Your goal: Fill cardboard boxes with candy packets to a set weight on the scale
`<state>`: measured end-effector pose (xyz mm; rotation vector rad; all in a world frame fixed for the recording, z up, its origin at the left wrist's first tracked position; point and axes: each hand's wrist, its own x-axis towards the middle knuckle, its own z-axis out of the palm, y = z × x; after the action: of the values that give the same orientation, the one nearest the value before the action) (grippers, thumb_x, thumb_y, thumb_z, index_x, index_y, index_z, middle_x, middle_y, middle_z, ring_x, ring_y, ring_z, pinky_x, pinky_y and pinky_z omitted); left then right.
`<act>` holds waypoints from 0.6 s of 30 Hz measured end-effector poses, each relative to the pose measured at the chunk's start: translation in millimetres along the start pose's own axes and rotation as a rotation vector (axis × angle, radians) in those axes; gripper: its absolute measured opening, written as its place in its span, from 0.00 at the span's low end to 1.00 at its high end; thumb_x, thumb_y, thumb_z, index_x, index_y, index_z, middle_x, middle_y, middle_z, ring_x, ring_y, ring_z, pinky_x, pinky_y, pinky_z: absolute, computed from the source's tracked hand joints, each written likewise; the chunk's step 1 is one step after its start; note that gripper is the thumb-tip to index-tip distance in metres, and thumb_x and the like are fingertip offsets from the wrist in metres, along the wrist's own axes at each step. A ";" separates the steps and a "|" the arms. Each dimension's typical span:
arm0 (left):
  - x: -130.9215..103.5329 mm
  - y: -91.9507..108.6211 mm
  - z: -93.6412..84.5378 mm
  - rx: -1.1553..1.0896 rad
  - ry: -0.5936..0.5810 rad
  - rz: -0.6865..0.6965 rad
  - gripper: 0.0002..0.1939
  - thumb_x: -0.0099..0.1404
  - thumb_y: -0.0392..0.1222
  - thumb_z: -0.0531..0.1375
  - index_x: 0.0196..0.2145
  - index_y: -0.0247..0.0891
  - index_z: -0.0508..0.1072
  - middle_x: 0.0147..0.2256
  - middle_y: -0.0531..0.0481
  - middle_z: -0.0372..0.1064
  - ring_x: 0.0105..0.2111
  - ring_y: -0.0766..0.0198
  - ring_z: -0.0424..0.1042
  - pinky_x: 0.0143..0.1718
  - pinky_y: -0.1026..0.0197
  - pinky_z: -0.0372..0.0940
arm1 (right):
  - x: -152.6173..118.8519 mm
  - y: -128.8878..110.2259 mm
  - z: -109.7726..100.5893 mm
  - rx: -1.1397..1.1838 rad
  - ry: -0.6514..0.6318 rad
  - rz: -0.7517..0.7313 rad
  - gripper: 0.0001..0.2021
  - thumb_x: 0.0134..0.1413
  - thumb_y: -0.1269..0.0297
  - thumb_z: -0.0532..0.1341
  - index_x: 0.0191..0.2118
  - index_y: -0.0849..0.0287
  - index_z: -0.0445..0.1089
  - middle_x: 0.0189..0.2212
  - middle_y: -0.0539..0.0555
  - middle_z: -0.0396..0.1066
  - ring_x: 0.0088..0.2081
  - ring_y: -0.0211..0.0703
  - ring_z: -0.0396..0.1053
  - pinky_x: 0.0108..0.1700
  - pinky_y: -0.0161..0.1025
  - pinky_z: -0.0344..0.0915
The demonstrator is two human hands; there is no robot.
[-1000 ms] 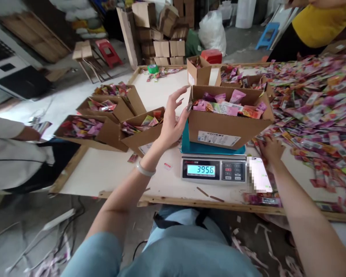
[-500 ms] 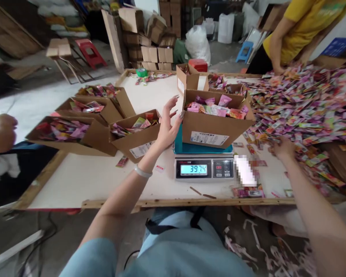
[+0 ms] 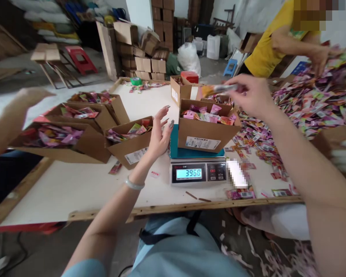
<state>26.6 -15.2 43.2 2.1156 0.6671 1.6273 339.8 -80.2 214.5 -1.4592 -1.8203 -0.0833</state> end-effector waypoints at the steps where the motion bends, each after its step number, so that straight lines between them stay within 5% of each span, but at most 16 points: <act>1: -2.2 0.7 -4.4 0.008 -0.003 -0.002 0.30 0.79 0.60 0.51 0.73 0.52 0.55 0.72 0.37 0.60 0.70 0.48 0.65 0.65 0.44 0.68 | -2.3 -7.8 3.6 0.022 -0.121 -0.020 0.17 0.58 0.65 0.70 0.54 0.56 0.78 0.53 0.55 0.78 0.50 0.46 0.75 0.61 0.50 0.70; 4: -9.1 -1.4 -16.8 0.024 -0.003 -0.009 0.31 0.78 0.63 0.50 0.73 0.53 0.54 0.72 0.37 0.60 0.70 0.46 0.64 0.68 0.41 0.66 | -19.3 -0.4 5.5 0.120 -0.122 -0.044 0.27 0.55 0.62 0.74 0.60 0.54 0.74 0.60 0.57 0.75 0.58 0.49 0.74 0.63 0.51 0.70; 7: -13.5 -9.7 -16.0 0.001 -0.031 -0.027 0.32 0.78 0.65 0.48 0.73 0.53 0.54 0.71 0.37 0.60 0.71 0.47 0.64 0.70 0.40 0.63 | -32.2 32.1 1.8 0.187 0.112 0.016 0.19 0.61 0.63 0.69 0.56 0.57 0.74 0.56 0.61 0.76 0.55 0.45 0.75 0.62 0.48 0.70; 10: -17.0 -25.1 2.8 -0.068 -0.115 -0.080 0.35 0.77 0.66 0.49 0.75 0.52 0.50 0.73 0.35 0.57 0.72 0.47 0.62 0.69 0.41 0.64 | -33.4 61.0 5.2 0.217 0.207 0.224 0.15 0.63 0.67 0.66 0.54 0.58 0.71 0.53 0.63 0.76 0.50 0.41 0.75 0.56 0.43 0.71; 15: -25.9 -60.3 38.5 -0.126 -0.278 -0.200 0.60 0.64 0.76 0.61 0.78 0.46 0.39 0.78 0.28 0.42 0.78 0.40 0.48 0.75 0.34 0.52 | -31.2 87.0 25.2 0.406 0.056 0.698 0.23 0.68 0.58 0.64 0.63 0.54 0.61 0.60 0.62 0.71 0.40 0.36 0.73 0.38 0.36 0.69; 18: -28.3 -72.7 44.4 -0.124 -0.414 -0.307 0.71 0.54 0.79 0.67 0.79 0.41 0.38 0.78 0.26 0.38 0.79 0.35 0.41 0.77 0.32 0.43 | -35.5 95.1 36.6 0.371 -0.044 0.616 0.23 0.71 0.43 0.58 0.59 0.55 0.65 0.55 0.61 0.75 0.35 0.36 0.73 0.38 0.37 0.70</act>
<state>53.8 26.5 -31.4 2.0495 0.6896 1.0023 402.5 -58.3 129.4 -1.6777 -1.2572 0.5653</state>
